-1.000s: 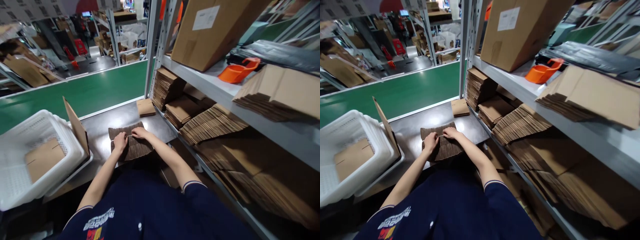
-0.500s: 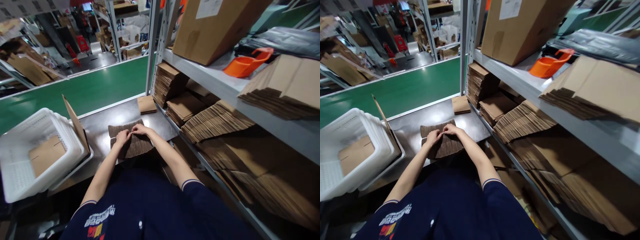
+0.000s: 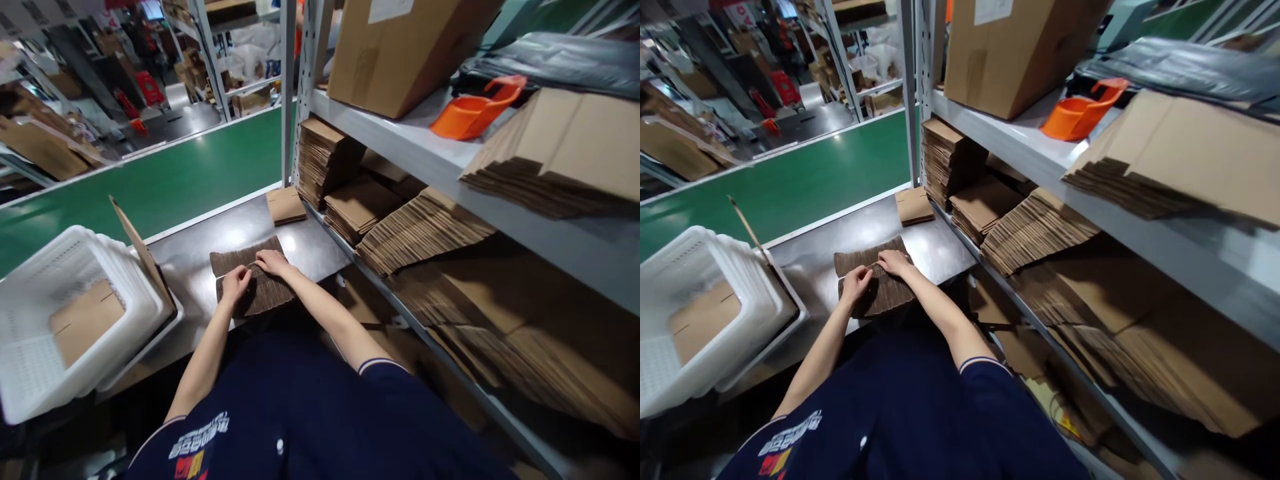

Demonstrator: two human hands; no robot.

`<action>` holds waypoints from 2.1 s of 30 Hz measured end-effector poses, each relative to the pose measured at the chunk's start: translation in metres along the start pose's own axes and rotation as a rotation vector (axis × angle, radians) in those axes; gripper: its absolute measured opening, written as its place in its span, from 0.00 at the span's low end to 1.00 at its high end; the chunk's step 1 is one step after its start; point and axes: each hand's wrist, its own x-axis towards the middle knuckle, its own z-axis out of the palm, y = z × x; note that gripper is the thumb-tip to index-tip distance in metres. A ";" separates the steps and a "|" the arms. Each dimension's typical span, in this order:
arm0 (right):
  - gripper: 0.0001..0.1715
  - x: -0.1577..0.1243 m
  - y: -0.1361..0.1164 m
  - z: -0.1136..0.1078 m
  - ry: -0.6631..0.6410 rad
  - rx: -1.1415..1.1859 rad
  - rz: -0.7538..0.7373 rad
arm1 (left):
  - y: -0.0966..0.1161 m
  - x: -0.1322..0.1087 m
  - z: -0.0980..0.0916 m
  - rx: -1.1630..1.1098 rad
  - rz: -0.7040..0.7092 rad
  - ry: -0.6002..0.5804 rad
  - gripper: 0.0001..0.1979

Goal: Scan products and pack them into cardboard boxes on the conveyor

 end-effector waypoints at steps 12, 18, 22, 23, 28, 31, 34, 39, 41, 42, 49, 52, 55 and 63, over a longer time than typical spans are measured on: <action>0.26 -0.001 -0.010 0.022 0.090 -0.071 0.087 | -0.002 0.013 0.011 0.092 0.052 0.095 0.18; 0.24 -0.001 -0.008 0.022 0.087 -0.061 0.063 | -0.002 0.020 0.024 0.178 0.036 0.129 0.10; 0.19 -0.001 0.002 0.017 0.068 -0.046 0.001 | -0.007 0.020 0.019 0.166 0.072 0.107 0.14; 0.18 -0.001 0.003 0.016 0.067 -0.045 -0.012 | -0.009 0.020 0.016 0.148 0.096 0.090 0.16; 0.17 -0.003 0.004 0.020 0.079 -0.068 -0.045 | -0.017 0.022 0.005 -0.045 0.172 0.005 0.15; 0.20 -0.005 0.001 0.024 0.079 -0.091 -0.056 | -0.019 0.025 0.006 -0.095 0.127 0.047 0.07; 0.21 -0.004 -0.001 0.026 0.080 -0.097 -0.062 | -0.018 0.024 0.010 -0.162 0.079 0.094 0.08; 0.23 0.003 0.000 0.029 0.141 -0.044 0.022 | -0.011 0.011 0.015 -0.330 0.047 0.073 0.10; 0.21 0.006 -0.001 0.030 0.173 0.006 0.034 | -0.009 0.012 0.017 -0.409 0.001 0.099 0.10; 0.20 0.007 -0.001 0.030 0.193 0.036 0.036 | -0.009 0.014 0.018 -0.448 -0.035 0.130 0.11; 0.22 -0.008 0.036 0.017 0.444 0.305 0.037 | -0.027 0.021 -0.019 -0.636 -0.285 0.407 0.05; 0.28 -0.040 0.084 0.022 0.613 0.549 0.143 | -0.050 -0.005 -0.045 -0.639 -0.378 0.493 0.10; 0.24 -0.079 0.122 0.044 0.562 0.645 0.281 | -0.072 -0.040 -0.048 -0.668 -0.547 0.399 0.12; 0.30 -0.108 0.106 0.094 0.355 0.717 0.245 | -0.082 -0.068 -0.005 -0.844 -0.628 0.088 0.25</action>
